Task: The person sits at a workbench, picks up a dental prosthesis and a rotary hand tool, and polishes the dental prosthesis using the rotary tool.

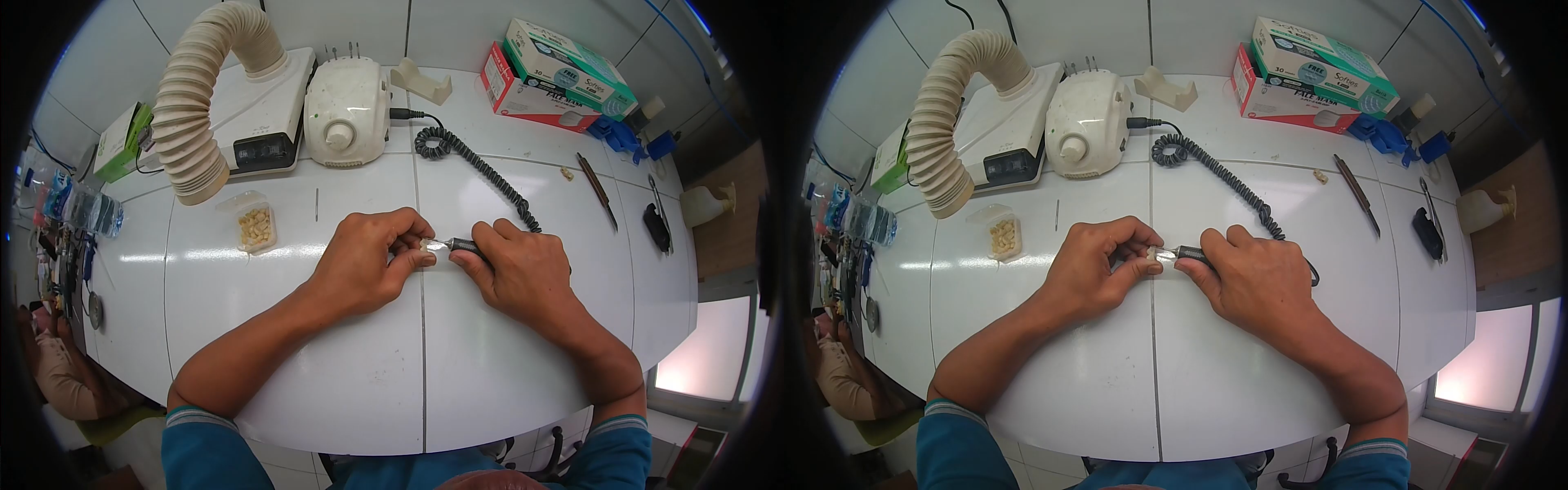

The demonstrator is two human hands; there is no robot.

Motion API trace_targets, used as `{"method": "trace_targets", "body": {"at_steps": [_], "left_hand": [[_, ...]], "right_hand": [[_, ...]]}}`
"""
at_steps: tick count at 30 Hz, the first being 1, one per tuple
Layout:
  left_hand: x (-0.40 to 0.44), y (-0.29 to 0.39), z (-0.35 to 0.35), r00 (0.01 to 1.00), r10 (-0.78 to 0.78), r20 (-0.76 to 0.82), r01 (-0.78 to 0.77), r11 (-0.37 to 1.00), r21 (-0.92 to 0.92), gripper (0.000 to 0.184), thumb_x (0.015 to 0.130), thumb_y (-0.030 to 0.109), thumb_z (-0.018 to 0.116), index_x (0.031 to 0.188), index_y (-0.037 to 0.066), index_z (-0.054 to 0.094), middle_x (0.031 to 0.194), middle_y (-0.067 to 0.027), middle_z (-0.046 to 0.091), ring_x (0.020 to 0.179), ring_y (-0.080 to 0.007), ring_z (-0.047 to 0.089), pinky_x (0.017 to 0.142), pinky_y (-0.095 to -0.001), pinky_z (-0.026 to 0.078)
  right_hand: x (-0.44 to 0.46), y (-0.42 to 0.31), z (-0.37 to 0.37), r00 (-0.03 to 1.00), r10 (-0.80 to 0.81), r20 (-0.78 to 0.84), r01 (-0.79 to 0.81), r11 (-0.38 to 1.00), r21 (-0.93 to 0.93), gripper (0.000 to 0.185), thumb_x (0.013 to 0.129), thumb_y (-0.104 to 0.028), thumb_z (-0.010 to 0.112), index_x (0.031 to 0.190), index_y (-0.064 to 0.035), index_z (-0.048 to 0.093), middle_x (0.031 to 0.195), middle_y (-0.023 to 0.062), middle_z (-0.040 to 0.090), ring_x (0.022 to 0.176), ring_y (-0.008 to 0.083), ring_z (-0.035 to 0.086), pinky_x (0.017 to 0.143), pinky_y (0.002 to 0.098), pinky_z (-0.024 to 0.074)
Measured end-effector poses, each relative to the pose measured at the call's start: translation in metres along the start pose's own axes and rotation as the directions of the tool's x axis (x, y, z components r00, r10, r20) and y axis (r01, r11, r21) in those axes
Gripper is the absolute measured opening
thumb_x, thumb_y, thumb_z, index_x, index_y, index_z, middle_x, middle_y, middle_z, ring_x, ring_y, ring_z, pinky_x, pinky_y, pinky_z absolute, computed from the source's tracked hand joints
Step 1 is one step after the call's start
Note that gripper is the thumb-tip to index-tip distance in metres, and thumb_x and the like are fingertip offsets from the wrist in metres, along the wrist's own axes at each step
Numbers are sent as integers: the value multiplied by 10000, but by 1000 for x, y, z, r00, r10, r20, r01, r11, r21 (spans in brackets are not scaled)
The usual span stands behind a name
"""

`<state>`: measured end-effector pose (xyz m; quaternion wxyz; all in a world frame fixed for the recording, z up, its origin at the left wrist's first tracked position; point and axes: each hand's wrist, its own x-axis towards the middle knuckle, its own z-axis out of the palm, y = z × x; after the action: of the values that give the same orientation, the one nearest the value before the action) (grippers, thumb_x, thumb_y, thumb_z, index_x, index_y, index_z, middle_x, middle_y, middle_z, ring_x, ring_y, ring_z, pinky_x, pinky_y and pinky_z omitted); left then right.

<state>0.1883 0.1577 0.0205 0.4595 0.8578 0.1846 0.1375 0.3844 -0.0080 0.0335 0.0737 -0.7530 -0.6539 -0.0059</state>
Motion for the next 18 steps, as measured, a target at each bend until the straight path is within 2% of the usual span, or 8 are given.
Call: {"method": "trace_targets", "body": {"at_steps": [18], "left_hand": [[0, -3, 2, 1000, 9, -9, -9, 1000, -18, 230, 978, 107, 858, 1149, -23, 776, 951, -154, 826, 902, -237, 810, 823, -363, 617]], "right_hand": [[0, 0, 1, 1000, 5, -20, -5, 1000, -4, 476, 1084, -560, 700, 968, -99, 727, 777, 69, 680, 547, 262, 680, 496, 419, 519]]}}
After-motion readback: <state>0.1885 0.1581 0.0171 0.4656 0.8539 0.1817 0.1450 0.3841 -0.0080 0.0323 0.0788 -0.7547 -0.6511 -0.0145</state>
